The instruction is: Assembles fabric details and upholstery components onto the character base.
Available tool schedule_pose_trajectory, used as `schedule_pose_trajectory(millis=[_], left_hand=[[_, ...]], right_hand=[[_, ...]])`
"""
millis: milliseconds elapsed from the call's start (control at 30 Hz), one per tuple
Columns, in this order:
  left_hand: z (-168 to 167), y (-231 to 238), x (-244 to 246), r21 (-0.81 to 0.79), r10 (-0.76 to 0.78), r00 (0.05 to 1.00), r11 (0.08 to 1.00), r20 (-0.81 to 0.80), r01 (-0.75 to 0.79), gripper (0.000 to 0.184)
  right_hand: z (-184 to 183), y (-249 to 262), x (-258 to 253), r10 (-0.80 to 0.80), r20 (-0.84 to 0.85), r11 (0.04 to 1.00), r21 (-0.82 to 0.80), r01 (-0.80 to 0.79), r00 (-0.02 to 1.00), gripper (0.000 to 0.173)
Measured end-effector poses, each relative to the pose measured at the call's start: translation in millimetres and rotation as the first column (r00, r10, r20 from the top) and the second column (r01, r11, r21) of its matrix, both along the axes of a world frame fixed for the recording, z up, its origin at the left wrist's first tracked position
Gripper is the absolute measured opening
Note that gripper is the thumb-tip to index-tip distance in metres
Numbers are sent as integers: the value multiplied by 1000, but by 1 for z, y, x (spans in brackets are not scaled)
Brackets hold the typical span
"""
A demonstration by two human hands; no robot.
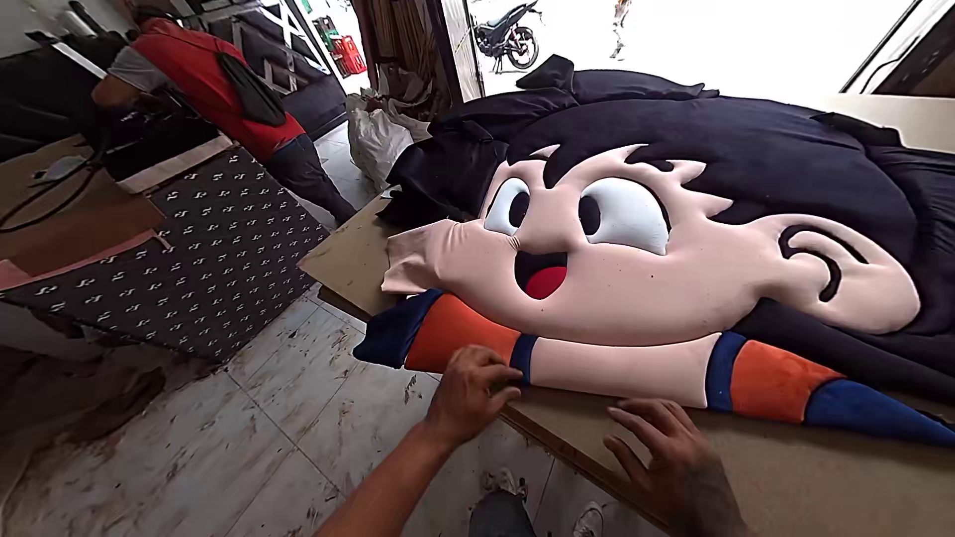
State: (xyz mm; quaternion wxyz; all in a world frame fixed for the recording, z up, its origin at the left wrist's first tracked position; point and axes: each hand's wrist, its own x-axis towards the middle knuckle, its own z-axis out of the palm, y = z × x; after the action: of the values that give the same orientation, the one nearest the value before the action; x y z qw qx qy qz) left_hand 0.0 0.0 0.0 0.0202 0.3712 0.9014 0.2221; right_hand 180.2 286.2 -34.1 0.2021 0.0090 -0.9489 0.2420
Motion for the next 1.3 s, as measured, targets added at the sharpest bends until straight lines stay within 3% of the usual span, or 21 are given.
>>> schedule_pose_trajectory(millis=[100,200,300,900,1100,1200,1300], left_hand=[[-20,2,-55,-33,-230,966,973,-116,228,33],[-33,4,-83,-66,-475,864,880,-168,471,39],[-44,8,-95,4,-538,822,836,-188,549,37],[-52,14,-101,172,-529,848,833,-28,525,34],[-48,16,-97,171,-545,838,824,-22,540,32],[-32,-6,-101,194,-442,897,879,-11,435,45],[-16,-60,-124,59,-314,948,947,-48,316,79]], right_hand=[[-6,-21,-56,57,46,984,169,-64,997,41],[-6,-36,-80,-11,93,957,290,-16,996,33],[-2,-44,-89,-87,113,932,359,41,990,26],[20,-62,-98,-72,427,941,329,-81,901,38],[23,-63,-96,-89,473,899,418,-134,876,39],[21,-63,-96,-92,447,893,432,-125,890,39],[19,-62,-95,-101,394,889,447,-95,913,39]])
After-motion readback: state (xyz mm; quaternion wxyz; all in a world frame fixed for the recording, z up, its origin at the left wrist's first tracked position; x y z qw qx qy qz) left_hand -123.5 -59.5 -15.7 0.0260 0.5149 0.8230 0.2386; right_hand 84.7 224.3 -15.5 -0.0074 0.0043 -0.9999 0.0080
